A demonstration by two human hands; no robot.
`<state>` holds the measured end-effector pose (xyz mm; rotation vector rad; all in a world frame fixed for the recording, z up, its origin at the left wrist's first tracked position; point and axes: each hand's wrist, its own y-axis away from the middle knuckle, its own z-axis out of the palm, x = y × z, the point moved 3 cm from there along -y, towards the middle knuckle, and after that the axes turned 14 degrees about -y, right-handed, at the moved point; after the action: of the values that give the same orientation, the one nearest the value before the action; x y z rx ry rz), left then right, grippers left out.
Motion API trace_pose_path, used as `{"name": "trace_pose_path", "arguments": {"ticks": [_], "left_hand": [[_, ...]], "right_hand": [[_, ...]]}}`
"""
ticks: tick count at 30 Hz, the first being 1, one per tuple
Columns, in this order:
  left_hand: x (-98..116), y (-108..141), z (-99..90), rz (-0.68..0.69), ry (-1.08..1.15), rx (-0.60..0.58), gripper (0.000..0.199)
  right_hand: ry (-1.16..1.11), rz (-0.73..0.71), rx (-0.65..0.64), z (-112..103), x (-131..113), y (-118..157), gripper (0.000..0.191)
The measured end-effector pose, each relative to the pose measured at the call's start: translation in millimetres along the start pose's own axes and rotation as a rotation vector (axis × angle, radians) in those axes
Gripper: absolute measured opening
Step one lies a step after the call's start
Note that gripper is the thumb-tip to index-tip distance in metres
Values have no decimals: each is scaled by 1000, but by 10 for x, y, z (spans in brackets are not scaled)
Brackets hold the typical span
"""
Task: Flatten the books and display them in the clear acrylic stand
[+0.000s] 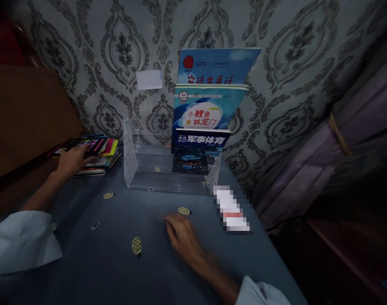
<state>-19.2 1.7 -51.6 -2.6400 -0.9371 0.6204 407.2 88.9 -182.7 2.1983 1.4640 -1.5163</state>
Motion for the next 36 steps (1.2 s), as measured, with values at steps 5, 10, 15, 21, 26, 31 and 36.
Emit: {"name": "trace_pose_path", "arguments": {"ticks": [5, 10, 15, 21, 26, 31, 36], "left_hand": [[-30, 54, -38, 60, -49, -25, 39], [14, 323, -120, 111, -49, -13, 42], [42, 795, -95, 133, 13, 22, 43], [245, 1477, 172, 280, -13, -226, 41], [391, 1812, 140, 339, -29, -230, 40], [692, 2126, -22, 483, -62, -185, 46], [1172, 2501, -182, 723, -32, -49, 52]], "right_hand": [[-12, -8, -31, -2, -45, -19, 28], [-9, -46, -47, 0, -73, -33, 28], [-37, -68, -56, 3, -75, -38, 28], [-28, -60, -74, 16, -76, -37, 29], [-30, -57, -80, 18, -75, -39, 28], [-30, -49, -87, 26, -74, -43, 27], [-29, -58, -76, 26, -99, -37, 28]]}}
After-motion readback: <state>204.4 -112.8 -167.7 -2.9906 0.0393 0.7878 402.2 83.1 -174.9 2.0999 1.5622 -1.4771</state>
